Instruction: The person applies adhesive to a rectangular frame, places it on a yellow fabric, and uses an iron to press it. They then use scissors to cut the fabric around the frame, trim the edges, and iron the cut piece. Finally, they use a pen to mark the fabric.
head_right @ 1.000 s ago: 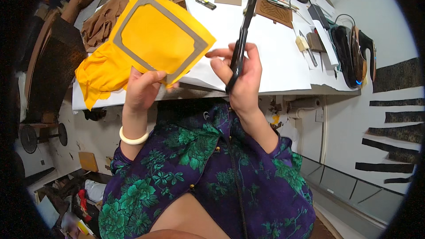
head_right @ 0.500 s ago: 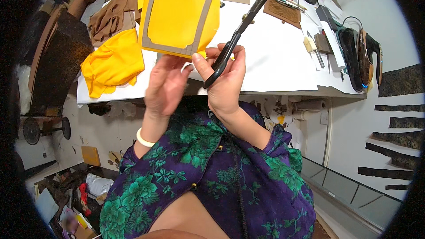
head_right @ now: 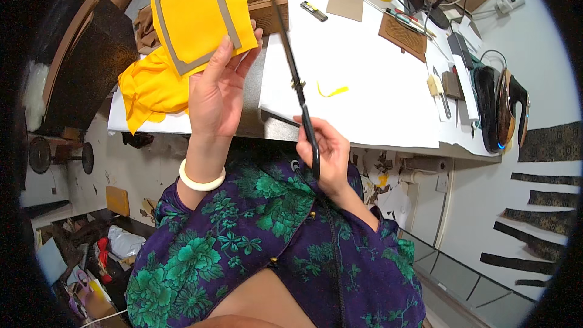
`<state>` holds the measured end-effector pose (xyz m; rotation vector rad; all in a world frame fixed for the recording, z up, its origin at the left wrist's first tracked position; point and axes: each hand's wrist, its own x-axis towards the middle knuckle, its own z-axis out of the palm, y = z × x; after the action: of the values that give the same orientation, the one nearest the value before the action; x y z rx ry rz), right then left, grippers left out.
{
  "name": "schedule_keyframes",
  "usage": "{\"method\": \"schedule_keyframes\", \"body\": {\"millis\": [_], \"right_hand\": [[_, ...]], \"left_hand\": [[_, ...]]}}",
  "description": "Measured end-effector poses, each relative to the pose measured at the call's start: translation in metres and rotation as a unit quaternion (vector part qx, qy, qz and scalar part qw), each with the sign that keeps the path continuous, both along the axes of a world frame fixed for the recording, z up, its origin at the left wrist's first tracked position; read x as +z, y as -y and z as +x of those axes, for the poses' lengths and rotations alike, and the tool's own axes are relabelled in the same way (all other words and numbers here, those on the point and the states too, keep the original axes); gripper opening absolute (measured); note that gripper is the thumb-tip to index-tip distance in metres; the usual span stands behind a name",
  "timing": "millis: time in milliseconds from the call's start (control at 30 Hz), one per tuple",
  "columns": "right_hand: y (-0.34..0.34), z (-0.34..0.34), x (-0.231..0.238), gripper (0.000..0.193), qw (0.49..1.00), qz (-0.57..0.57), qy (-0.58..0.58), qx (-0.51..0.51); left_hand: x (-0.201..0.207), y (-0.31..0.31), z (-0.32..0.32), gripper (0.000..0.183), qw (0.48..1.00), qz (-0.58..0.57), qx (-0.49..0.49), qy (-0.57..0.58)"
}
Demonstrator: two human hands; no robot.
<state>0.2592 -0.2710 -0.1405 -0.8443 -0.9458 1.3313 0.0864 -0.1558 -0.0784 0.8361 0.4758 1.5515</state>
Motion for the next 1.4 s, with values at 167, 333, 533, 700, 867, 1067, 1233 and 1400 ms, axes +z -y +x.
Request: {"method": "schedule_keyframes", "body": {"millis": [167, 333, 533, 700, 867, 1067, 1233, 1400], "right_hand": [[0.008, -0.005, -0.014, 0.053, 0.998, 0.002, -0.019, 0.058], [0.004, -0.007, -0.009, 0.051, 0.999, 0.007, 0.003, 0.046], [0.003, -0.007, -0.011, 0.051, 0.999, 0.017, 0.014, 0.04], [0.004, -0.003, -0.013, 0.051, 0.999, 0.012, 0.002, 0.05], [0.004, -0.004, -0.014, 0.051, 0.999, 0.018, -0.001, 0.046], [0.006, -0.003, -0.013, 0.049, 0.999, 0.021, 0.022, 0.043], [0.007, -0.005, -0.01, 0.047, 0.998, 0.018, 0.048, 0.027], [0.008, -0.004, -0.01, 0.043, 0.999, 0.0, 0.041, 0.033]], "left_hand": [[0.011, -0.005, 0.002, 0.036, 1.0, -0.004, 0.004, 0.004], [0.011, -0.004, 0.006, 0.037, 1.0, -0.027, -0.004, 0.0], [0.014, -0.005, 0.002, 0.031, 0.998, -0.033, -0.038, 0.029], [0.015, -0.007, -0.003, 0.03, 0.998, -0.02, -0.051, 0.013], [0.015, -0.008, -0.004, 0.029, 0.998, -0.017, -0.058, 0.009], [0.016, -0.008, -0.005, 0.028, 0.998, -0.013, -0.054, 0.009], [0.018, -0.008, -0.004, 0.028, 0.999, -0.009, -0.053, 0.009], [0.018, -0.007, -0.006, 0.03, 0.999, -0.014, -0.051, -0.002]]}}
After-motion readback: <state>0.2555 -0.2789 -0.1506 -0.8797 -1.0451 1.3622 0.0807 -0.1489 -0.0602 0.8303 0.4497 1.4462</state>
